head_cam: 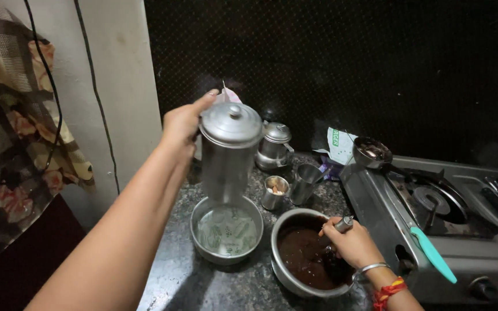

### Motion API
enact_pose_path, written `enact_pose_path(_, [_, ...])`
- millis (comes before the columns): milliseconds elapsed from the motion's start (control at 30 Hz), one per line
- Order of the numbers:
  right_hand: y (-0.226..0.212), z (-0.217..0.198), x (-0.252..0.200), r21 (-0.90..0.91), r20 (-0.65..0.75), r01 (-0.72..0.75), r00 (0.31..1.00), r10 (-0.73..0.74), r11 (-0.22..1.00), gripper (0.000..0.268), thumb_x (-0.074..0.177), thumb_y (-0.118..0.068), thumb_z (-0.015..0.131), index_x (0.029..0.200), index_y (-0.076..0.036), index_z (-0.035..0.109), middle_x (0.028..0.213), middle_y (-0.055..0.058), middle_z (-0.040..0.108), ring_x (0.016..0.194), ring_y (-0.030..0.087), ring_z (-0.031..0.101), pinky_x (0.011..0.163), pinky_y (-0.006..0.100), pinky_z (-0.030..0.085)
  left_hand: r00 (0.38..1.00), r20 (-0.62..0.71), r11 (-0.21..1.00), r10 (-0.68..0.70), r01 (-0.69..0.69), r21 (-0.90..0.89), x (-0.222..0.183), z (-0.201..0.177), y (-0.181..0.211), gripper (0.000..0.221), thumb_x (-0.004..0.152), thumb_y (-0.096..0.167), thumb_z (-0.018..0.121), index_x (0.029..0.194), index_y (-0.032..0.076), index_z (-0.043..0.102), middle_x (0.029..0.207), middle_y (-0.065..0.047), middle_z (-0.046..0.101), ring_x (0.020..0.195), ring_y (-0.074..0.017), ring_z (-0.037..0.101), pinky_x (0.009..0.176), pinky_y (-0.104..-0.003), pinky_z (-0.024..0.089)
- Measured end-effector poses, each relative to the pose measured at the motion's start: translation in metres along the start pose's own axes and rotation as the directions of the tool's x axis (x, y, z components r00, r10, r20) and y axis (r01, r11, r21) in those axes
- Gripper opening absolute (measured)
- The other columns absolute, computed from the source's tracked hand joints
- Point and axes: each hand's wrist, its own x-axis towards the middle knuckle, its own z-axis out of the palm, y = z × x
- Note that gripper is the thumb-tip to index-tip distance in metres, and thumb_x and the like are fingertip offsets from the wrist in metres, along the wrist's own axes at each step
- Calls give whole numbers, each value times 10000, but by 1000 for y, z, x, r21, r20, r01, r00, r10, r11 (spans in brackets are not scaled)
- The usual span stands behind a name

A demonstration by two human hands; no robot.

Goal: The person chops nuts with a knife, adding them to a bowl of chocolate batter, and stirs the mixture with a whisk. They pour in liquid from a metal pitcher and continue whisking the batter by hand.

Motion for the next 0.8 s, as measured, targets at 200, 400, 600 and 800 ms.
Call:
enact_pose_path(200, [-10,-2,-3,-21,27,-36,999,37,999,310,886,-339,623,849,-88,802,551,72,642,479,179,651,532,347,552,960,-272,988,62,-99,-123,27,-41,-7,305,783,225,908,743,45,664,759,-60,685,623,-173,581,582,-402,424])
enact_pose_path(400, [-8,0,1,8,30,-16,999,16,1000,300,881,-331,633,844,-78,789,538,80,629,473,182,637,521,349,540,890,-417,955,186,-263,-134,49,-88,-45,444,783,154,904,567,77,524,647,15,566,580,-120,481,534,-354,420])
enact_pose_path(600, [-30,-3,-6,-44,82,-42,996,45,998,312,906,-325,612,842,-74,786,506,86,581,457,188,619,522,340,519,821,-545,979,171,-206,-3,38,-112,-62,448,795,131,875,536,66,515,627,28,530,579,-97,444,536,-349,398])
enact_pose_path(800, [-15,1,6,4,83,-16,996,16,1000,295,893,-311,631,831,-68,785,522,63,593,459,181,615,495,340,521,820,-558,984,128,-174,-30,41,-124,-79,432,784,159,877,538,75,532,610,30,537,579,-101,444,559,-335,399])
